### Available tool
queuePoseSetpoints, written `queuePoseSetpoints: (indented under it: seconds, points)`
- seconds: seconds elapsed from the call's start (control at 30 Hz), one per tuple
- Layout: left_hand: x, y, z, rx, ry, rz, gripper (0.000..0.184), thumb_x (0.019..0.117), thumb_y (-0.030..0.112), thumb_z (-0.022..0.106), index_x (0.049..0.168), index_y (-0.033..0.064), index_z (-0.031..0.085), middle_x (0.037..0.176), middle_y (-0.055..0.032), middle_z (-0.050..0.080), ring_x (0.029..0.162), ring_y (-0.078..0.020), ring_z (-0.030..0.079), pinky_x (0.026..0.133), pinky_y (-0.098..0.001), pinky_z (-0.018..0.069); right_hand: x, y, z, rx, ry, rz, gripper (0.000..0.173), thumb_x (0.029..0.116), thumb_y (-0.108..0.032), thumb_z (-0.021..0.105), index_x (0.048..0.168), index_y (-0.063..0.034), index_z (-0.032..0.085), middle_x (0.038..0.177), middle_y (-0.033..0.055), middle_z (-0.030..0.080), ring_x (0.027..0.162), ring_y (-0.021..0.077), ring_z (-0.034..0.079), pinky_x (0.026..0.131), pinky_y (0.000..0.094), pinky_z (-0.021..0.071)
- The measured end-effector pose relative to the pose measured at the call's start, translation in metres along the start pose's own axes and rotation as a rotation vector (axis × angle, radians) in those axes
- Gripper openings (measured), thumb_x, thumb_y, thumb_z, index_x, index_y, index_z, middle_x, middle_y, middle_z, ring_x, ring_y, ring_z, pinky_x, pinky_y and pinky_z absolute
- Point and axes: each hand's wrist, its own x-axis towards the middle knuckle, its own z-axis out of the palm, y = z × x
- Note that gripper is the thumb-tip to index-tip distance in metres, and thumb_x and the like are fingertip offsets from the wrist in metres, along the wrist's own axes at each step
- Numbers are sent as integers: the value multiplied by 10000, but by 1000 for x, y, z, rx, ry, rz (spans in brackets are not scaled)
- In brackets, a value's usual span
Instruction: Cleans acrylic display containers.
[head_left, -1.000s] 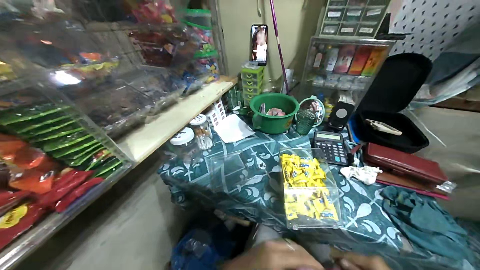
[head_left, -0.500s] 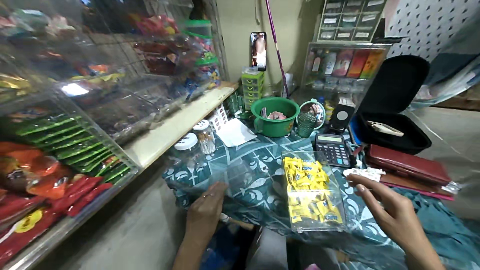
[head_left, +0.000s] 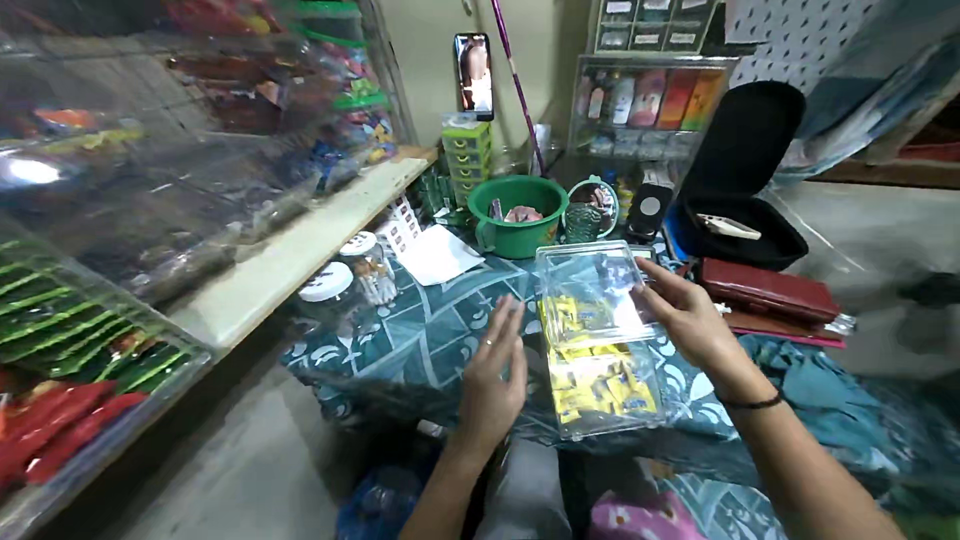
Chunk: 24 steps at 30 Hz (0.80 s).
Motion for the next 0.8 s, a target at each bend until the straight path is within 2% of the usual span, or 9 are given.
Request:
queuePoseSetpoints:
  seconds: [0.07, 0.13, 0.33, 0.43, 0.5, 0.57, 0.63, 0.73, 0.8]
  points:
    - [2, -4, -2, -202, -36, -228, 383, 1023, 94, 517, 1350, -94, 580, 1380, -251, 592, 1263, -230, 615, 1053, -329, 498, 5, 4, -2, -2, -16, 55, 475, 1055, -95, 518, 1513, -11, 429, 963, 41, 710, 748, 58, 672, 729, 238, 583]
    - [6, -4, -2, -328, -76, -349, 394, 1048, 132, 494, 1373, -82, 561, 1368, -232, 605, 1246, -191, 621, 1046, -314, 498, 8, 5, -1, 2, -30, 87, 471, 1057, -97, 524, 1515, -31, 436, 972, 47, 705, 752, 68, 670, 729, 245, 581]
    - [11, 4, -2, -350, -99, -320, 398, 1064, 170, 465, 1365, -65, 577, 1364, -198, 621, 1249, -162, 618, 1054, -299, 495, 8, 1, 3, 8, -19, 60, 483, 1050, -102, 539, 1511, -10, 430, 982, 46, 708, 749, 61, 668, 723, 237, 579]
    - [9, 18, -1, -373, -90, -303, 407, 1043, 162, 518, 1348, -101, 568, 1285, -197, 661, 1057, -125, 695, 920, -273, 567, 1, -1, 9, 53, 26, 32, 504, 1046, -95, 542, 1521, -5, 399, 1002, 51, 712, 759, 67, 685, 724, 244, 594]
    - [9, 29, 2, -471, -42, -338, 462, 989, 113, 623, 1368, -131, 523, 1249, -198, 654, 948, -99, 709, 849, -252, 599, -6, -2, 14, 119, 0, 7, 569, 1050, -103, 519, 1565, -9, 295, 1065, 64, 720, 801, 91, 718, 746, 265, 618]
    - [14, 28, 5, -534, 39, -358, 437, 962, 55, 641, 1349, -121, 539, 1070, -122, 712, 854, -94, 715, 798, -259, 615, -14, -3, 14, 230, -51, 10, 595, 1059, -128, 493, 1590, -41, 240, 1073, 67, 744, 842, 141, 747, 759, 297, 635]
    - [24, 15, 0, -639, 35, -378, 366, 988, 33, 562, 1336, -80, 571, 943, -43, 724, 810, -92, 694, 785, -270, 599, -17, -2, 8, 282, -52, 6, 518, 1084, -196, 406, 1570, -67, 282, 1046, 60, 756, 855, 162, 752, 749, 314, 639]
    - [42, -5, -7, -761, -73, -476, 336, 1010, 25, 485, 1317, -46, 601, 985, -27, 709, 775, -60, 646, 768, -241, 561, -16, 7, -6, 277, 23, 21, 470, 1095, -223, 386, 1535, -62, 352, 1074, 57, 735, 840, 134, 731, 734, 289, 617]
    - [55, -19, -3, -772, -159, -511, 327, 1030, 40, 467, 1322, -32, 595, 1020, -26, 691, 761, -46, 622, 752, -228, 545, -17, 10, -8, 215, 58, 52, 348, 1082, -149, 451, 1384, -5, 546, 1005, 50, 714, 783, 104, 699, 702, 264, 602]
